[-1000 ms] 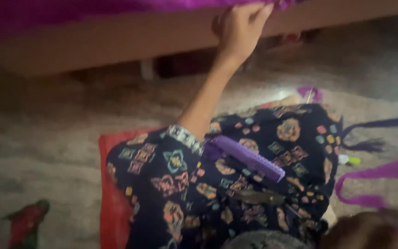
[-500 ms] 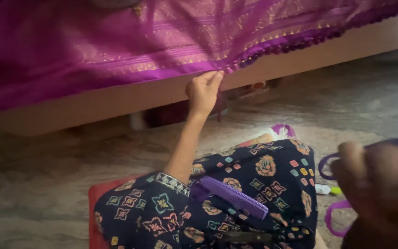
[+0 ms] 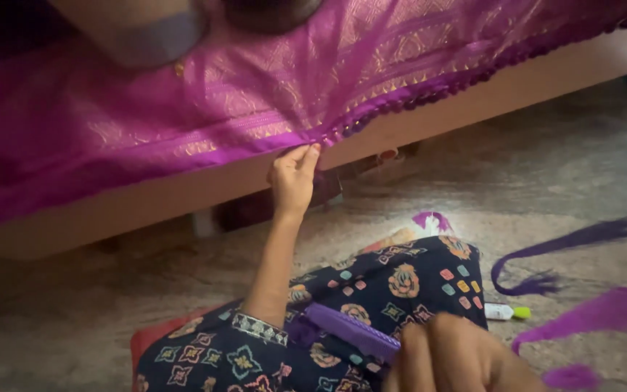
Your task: Attaching decorative purple tassels to the border of a sari using a needle, thread, scissors, and a comb.
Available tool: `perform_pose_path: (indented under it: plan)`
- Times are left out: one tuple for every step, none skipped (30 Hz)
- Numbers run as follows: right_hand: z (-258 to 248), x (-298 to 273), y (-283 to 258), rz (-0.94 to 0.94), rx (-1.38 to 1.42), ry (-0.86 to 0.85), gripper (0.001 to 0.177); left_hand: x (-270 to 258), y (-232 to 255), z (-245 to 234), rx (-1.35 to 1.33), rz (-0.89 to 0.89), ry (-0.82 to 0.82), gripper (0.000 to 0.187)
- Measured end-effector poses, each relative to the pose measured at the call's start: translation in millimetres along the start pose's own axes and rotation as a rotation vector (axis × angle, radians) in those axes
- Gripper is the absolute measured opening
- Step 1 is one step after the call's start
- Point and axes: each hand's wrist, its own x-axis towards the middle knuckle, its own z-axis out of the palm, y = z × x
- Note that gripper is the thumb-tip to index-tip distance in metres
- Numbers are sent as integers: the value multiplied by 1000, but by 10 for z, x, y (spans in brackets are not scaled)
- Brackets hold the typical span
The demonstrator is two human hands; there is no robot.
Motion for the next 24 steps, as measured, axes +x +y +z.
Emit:
perform_pose_path:
  plan:
    - [102, 118, -25, -3, -2, -7, 26, 9, -14, 2, 2, 8, 1, 27]
    - [207, 238, -53, -22, 19, 113, 21, 17, -30, 13, 4, 40, 16, 26]
    - [312, 357, -79, -40, 41, 232, 16, 26, -49, 22, 6, 72, 31, 26]
    - [212, 409, -146, -42, 39, 228, 16, 20, -16, 14, 6, 77, 32, 26]
    - [111, 461, -211, 21, 15, 43, 19, 13, 12, 5, 27, 81, 33, 26]
    - [9, 517, -268, 86, -8, -142, 24, 2, 31, -12, 48, 82, 34, 25]
    - [39, 536, -274, 85, -9, -144, 24, -12, 46, -24, 48, 85, 34, 25]
    - [69, 557, -288, 19, -13, -67, 20, -19, 68, -34, 62, 111, 38, 25]
    - [103, 579, -303, -48, -17, 11, 16, -27, 94, -46, 76, 137, 42, 24]
    - [90, 568, -321, -50, -19, 6, 16, -34, 111, -48, 76, 142, 44, 24]
    - [79, 558, -338, -51, 13, 37, 16, -42, 129, -52, 84, 167, 48, 24]
    - [63, 552, -352, -53, 46, 67, 15, -44, 145, -65, 93, 192, 54, 24]
    - [41, 540, -380, -54, 45, 59, 15, -40, 147, -52, 96, 199, 57, 24]
    - [21, 529, -406, -66, 18, 43, 14, -42, 147, -47, 90, 186, 66, 24]
    - [-1, 520, -428, -77, -9, 27, 13, -44, 144, -44, 85, 174, 75, 24]
    - [-36, 460, -484, -76, -7, 23, 13, -40, 149, -40, 88, 175, 77, 24]
    - [-75, 402, -535, -50, -1, 66, 13, -36, 149, -37, 75, 162, 78, 24]
    - [-112, 339, -585, -22, 6, 112, 13, -47, 142, -35, 63, 144, 79, 25]
    - [-116, 306, -661, -18, 10, 111, 13, -41, 155, -36, 66, 141, 82, 25]
    - [-122, 269, -734, -50, -156, 177, 12, -48, 161, -41, 67, 147, 75, 25]
    - [-132, 233, -807, -81, -321, 240, 11, -54, 164, -45, 67, 153, 68, 25]
    - [-269, 63, -1015, -73, -315, 240, 11, -59, 135, -31, 71, 146, 75, 25]
    - [-183, 71, -1232, -48, -361, 247, 11, -62, 105, -18, 59, 167, 80, 25]
    - [99, 268, -1160, -21, -408, 253, 11, -59, 76, -5, 47, 189, 85, 26]
